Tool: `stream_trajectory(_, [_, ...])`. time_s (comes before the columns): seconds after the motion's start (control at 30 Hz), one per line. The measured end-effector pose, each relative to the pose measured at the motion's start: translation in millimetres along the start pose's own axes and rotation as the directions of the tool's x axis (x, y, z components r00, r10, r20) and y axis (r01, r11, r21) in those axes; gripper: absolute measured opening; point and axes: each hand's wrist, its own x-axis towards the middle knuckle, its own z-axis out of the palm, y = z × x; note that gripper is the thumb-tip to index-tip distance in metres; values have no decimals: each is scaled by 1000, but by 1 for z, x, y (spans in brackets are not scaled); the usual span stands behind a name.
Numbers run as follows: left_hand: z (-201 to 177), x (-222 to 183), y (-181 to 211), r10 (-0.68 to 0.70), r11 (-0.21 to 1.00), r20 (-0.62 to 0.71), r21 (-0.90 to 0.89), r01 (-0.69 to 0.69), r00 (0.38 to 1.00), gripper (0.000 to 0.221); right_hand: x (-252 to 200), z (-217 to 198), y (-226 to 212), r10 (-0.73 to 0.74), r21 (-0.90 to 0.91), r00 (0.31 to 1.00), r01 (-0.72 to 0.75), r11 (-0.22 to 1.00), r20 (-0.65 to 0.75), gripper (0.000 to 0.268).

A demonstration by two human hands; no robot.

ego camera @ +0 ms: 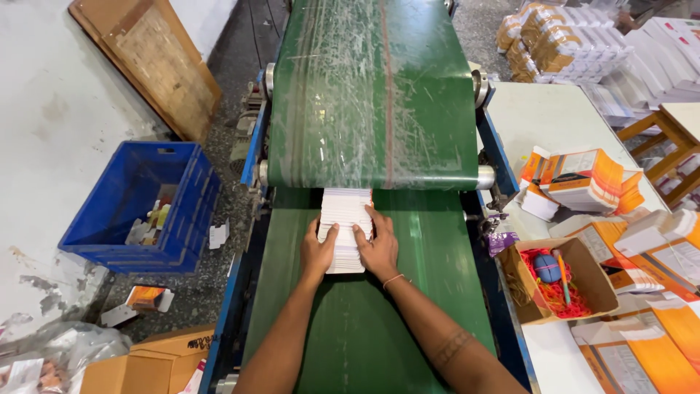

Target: The recorder is shown packing folded cardboard boxes onto a conveyor belt and into larger shipping containers.

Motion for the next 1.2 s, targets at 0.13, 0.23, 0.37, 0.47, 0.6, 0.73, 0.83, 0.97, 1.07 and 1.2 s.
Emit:
stream_trajectory(0.13, [-4, -5, 2, 7, 1000, 10, -10, -7, 1000, 55, -2, 1, 2, -6, -25, 1000, 6, 1000, -6, 55])
stream_trajectory(0.23, [-3, -8, 0, 2, 1000, -2, -3, -2, 1000, 57, -5, -2, 2, -18, -21, 1000, 17, 1000, -5, 56])
stream_trajectory(0.37, [-5, -11, 1, 29, 999, -7, -15, -29, 1000, 56, -9, -3, 1, -18, 4, 1000, 18, 1000, 1, 57])
stream_trajectory(0.47, [-7, -15, 4, 8, 1000, -2, -9, -8, 1000, 56, -11, -5, -3, -2, 9, 1000, 2, 1000, 9, 56])
stream_trajectory(0.6, [-5, -14, -3, 7, 1000, -10, 9, -7, 1000, 59, -13, -5, 0, -3, 21, 1000, 3, 1000, 5, 57])
stream_trajectory(0.73, [-8, -19, -3, -39, 999, 3, 13, 39, 999, 60, -17, -5, 0, -39, 35, 999, 39, 999, -9, 55])
stream_trajectory(0.83, [-8, -20, -5, -9, 998, 11, 62, 9, 1000, 60, -19, -11, -11, 107, -1, 993, -107, 994, 54, 58])
stream_trajectory(0.97, [-9, -21, -5, -47, 998, 19, 44, 46, 999, 62, -23, -6, 1, 17, 22, 999, -17, 1000, 28, 58])
stream_trajectory(1.07, [-12, -25, -6, -67, 996, 13, 63, 66, 998, 62, -24, -11, -10, 66, 19, 997, -67, 998, 49, 58])
stream_trajectory(1.2, [-11, -25, -3, -90, 995, 23, 50, 88, 996, 63, -26, -10, -1, 13, 74, 999, -16, 997, 34, 58])
